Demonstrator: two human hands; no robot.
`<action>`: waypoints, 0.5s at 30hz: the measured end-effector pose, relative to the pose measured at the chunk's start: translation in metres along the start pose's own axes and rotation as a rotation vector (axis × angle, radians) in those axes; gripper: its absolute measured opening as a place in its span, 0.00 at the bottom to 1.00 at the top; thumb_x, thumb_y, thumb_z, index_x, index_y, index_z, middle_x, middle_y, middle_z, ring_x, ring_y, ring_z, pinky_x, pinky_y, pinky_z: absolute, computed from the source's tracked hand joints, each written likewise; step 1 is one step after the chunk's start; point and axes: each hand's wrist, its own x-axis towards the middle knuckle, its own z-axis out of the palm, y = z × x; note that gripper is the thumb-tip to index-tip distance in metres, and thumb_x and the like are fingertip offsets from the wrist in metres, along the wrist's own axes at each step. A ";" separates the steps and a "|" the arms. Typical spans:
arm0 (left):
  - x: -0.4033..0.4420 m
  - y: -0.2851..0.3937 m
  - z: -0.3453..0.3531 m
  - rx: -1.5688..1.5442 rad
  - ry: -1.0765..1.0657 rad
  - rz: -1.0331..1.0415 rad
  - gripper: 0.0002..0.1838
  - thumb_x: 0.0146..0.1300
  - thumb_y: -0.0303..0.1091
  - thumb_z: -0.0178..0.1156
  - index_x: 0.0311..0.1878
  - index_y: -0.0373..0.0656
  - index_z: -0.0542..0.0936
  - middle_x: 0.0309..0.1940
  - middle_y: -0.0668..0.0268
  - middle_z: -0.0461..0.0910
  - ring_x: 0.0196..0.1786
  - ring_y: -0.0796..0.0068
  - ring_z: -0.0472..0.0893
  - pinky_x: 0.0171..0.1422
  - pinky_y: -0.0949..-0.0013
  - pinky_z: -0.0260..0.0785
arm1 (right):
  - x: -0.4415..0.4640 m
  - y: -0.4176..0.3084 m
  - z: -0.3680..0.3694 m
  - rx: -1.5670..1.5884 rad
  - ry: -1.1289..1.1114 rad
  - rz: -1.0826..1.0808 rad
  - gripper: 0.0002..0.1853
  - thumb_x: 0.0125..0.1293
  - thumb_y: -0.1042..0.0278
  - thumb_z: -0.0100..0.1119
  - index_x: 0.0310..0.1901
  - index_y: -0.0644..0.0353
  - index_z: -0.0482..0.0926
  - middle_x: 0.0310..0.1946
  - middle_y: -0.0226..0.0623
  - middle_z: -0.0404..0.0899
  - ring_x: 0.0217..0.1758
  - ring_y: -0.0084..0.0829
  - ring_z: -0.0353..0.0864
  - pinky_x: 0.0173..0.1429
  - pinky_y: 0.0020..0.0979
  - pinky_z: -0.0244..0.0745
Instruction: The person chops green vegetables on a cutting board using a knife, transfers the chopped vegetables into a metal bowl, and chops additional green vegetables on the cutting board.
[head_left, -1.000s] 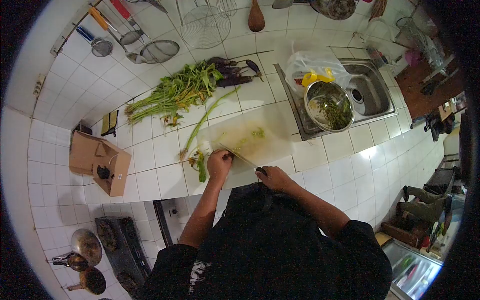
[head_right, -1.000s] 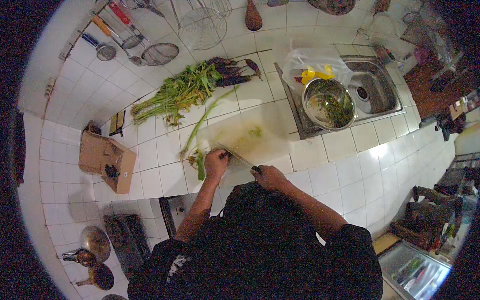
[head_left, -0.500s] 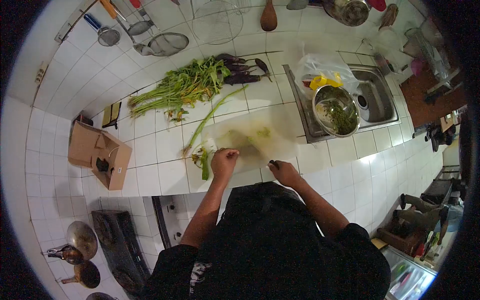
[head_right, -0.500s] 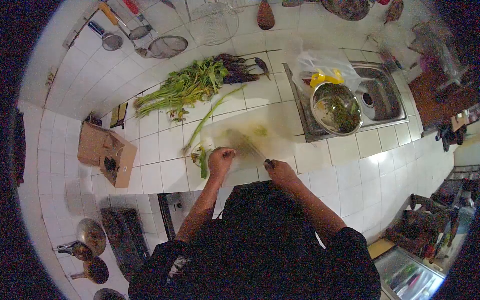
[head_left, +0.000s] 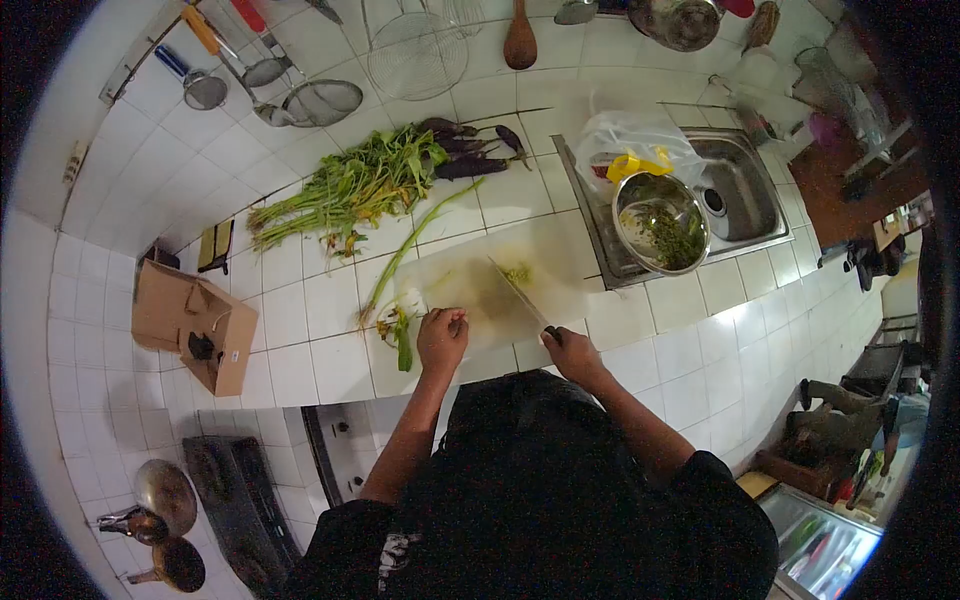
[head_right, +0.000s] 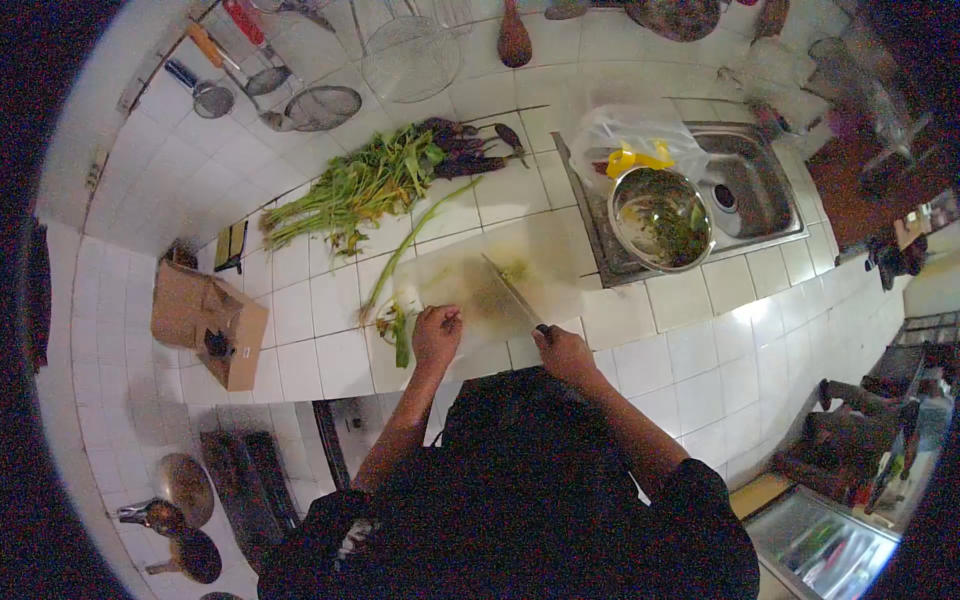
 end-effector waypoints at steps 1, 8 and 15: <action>0.000 -0.002 0.000 -0.025 -0.015 -0.008 0.06 0.54 0.32 0.67 0.36 0.46 0.84 0.31 0.64 0.79 0.37 0.64 0.81 0.42 0.62 0.74 | -0.002 -0.002 -0.003 0.014 0.004 0.016 0.28 0.72 0.43 0.44 0.46 0.66 0.78 0.38 0.59 0.81 0.46 0.58 0.80 0.53 0.53 0.73; 0.006 0.002 -0.006 -0.066 -0.107 -0.068 0.07 0.53 0.32 0.67 0.36 0.45 0.84 0.36 0.63 0.78 0.37 0.64 0.81 0.44 0.62 0.74 | -0.002 0.016 0.016 0.190 -0.055 -0.035 0.27 0.72 0.46 0.48 0.43 0.69 0.78 0.32 0.56 0.81 0.38 0.54 0.81 0.45 0.47 0.73; 0.003 -0.003 -0.004 -0.081 -0.112 -0.076 0.07 0.53 0.32 0.68 0.36 0.44 0.85 0.35 0.62 0.77 0.36 0.66 0.81 0.44 0.65 0.74 | 0.025 0.003 0.030 0.240 -0.097 -0.002 0.34 0.71 0.38 0.42 0.45 0.69 0.79 0.38 0.61 0.80 0.47 0.59 0.79 0.54 0.51 0.71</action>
